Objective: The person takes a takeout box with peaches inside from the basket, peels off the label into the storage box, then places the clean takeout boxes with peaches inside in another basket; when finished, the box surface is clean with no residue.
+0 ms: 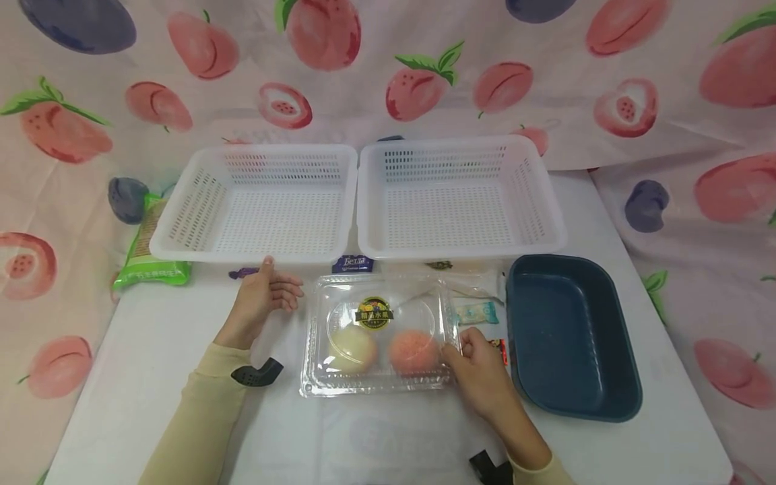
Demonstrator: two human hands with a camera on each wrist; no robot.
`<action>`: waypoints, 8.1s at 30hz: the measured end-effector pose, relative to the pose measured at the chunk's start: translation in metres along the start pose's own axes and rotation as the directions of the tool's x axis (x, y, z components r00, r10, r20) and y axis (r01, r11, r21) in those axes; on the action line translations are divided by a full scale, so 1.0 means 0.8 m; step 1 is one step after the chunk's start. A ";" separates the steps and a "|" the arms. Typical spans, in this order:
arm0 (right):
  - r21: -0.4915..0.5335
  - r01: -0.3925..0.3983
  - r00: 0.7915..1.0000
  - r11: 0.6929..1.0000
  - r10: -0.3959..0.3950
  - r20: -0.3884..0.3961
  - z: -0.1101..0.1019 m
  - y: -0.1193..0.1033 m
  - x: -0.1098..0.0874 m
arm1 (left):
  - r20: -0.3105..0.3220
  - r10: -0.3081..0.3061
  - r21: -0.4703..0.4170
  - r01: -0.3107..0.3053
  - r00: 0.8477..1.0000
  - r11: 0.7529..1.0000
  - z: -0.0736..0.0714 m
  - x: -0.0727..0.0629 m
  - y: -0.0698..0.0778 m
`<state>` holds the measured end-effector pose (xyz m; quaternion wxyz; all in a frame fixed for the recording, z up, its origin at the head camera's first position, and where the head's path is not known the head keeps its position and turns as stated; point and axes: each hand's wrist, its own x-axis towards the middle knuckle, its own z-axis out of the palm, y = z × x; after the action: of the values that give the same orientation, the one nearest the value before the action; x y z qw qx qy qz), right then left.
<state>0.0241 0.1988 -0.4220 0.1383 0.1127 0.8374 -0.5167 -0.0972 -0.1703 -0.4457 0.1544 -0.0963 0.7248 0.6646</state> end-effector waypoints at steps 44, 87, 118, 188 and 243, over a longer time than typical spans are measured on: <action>-0.048 -0.069 0.996 0.996 0.066 -0.065 0.015 0.007 0.016 | 0.001 -0.001 0.000 0.001 1.000 1.000 0.002 0.001 0.000; -0.268 0.211 0.958 0.940 -0.253 -0.135 -0.049 -0.063 0.036 | -0.128 0.066 0.100 -0.053 0.990 0.994 0.054 -0.077 0.004; -0.486 0.412 0.911 0.771 -0.333 0.243 0.030 -0.168 0.087 | -0.016 -0.036 -0.089 0.034 0.999 0.995 0.078 -0.089 -0.029; -0.581 0.556 0.831 0.595 -0.390 0.396 0.048 -0.164 0.102 | -0.018 -0.052 -0.029 0.052 0.998 0.998 0.075 -0.077 -0.029; -0.599 0.091 0.991 0.796 -0.129 -0.021 -0.207 0.023 0.129 | 0.045 -0.066 0.030 0.065 0.997 0.997 0.071 -0.065 -0.020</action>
<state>-0.0854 0.3601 -0.4027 0.1113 0.0303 0.9662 -0.2306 -0.0372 -0.1192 -0.4464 0.1938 -0.1026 0.7268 0.6509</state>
